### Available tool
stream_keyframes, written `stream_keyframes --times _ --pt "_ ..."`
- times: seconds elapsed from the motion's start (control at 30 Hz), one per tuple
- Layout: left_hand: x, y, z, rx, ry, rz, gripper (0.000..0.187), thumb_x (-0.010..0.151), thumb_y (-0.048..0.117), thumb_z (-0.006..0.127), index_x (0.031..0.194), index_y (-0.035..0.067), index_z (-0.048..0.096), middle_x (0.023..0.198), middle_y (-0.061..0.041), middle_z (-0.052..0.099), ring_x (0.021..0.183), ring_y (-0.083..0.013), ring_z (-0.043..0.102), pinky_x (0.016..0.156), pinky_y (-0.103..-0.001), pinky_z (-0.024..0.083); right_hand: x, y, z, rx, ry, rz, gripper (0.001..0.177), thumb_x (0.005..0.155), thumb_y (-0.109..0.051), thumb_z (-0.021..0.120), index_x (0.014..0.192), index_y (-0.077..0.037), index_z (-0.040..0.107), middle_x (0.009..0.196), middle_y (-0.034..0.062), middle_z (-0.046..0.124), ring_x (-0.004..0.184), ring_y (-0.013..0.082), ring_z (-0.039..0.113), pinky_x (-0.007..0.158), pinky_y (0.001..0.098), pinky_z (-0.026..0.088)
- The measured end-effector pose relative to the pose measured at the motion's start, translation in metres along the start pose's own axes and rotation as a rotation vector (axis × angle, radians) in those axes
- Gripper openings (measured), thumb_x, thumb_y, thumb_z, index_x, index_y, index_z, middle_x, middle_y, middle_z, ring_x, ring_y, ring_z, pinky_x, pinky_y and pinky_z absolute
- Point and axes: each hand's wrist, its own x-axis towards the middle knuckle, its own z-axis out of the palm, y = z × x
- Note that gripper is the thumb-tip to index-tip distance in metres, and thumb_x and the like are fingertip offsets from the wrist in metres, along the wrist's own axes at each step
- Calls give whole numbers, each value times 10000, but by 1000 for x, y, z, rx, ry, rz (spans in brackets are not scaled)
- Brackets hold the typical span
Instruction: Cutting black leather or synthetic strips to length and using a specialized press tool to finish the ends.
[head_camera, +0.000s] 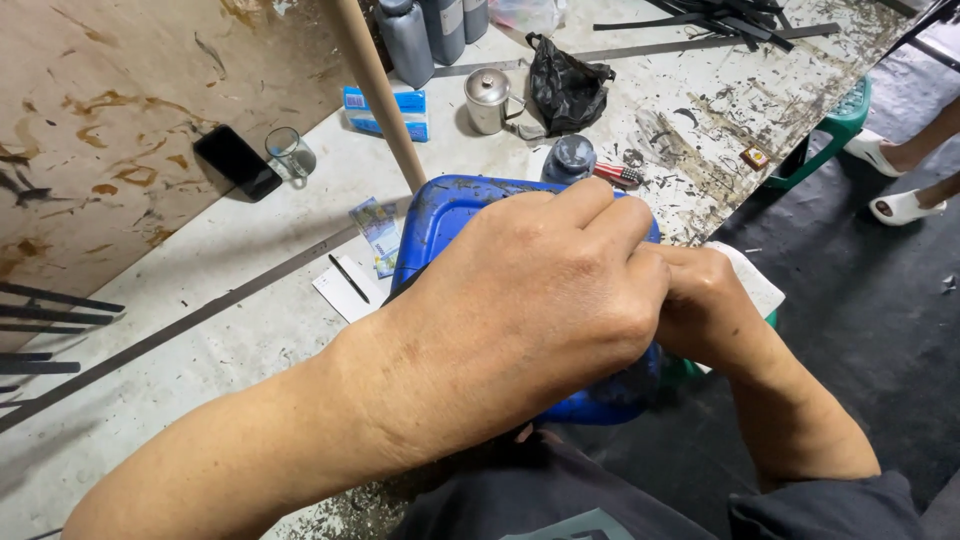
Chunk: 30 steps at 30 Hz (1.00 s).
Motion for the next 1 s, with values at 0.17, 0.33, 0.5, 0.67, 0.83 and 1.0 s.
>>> stream_keyframes --times 0.17,0.33,0.5,0.67,0.83,1.0 --pt "-1 0 3 6 11 6 179 850 77 698 743 194 613 800 -36 559 765 -227 557 555 -346 432 -1 2 0 -1 1 -14 285 803 145 503 669 -78 386 664 2 370 626 123 308 497 343 269" --pt "-2 0 4 26 21 27 195 849 39 689 749 185 607 777 -32 552 757 -227 547 574 -342 426 1 0 -1 24 4 -34 308 789 175 491 663 -77 365 666 1 346 626 108 305 494 332 255" --pt "-2 2 3 18 32 19 164 854 59 696 770 178 620 790 -45 570 758 -228 562 612 -351 435 1 1 -4 28 -9 -47 361 775 206 496 663 -87 316 674 -10 305 635 118 259 502 344 223" --pt "-3 3 3 15 28 14 165 842 61 689 767 186 611 778 -35 552 737 -223 553 600 -346 421 6 -4 -10 22 -36 -36 331 827 180 512 672 -93 403 671 -10 379 614 98 312 494 327 264" --pt "-7 1 -2 -1 12 -7 185 820 36 693 776 186 592 783 -26 543 722 -217 548 568 -347 421 21 -17 -20 65 -70 -102 242 892 135 537 759 -66 518 720 27 521 617 146 436 532 324 358" --pt "-20 -5 -11 -92 -95 -41 124 855 59 655 815 135 564 821 -77 541 742 -286 542 583 -408 441 26 -11 -22 44 -170 -171 123 975 -72 636 1061 3 679 1029 159 744 897 289 748 799 375 598"
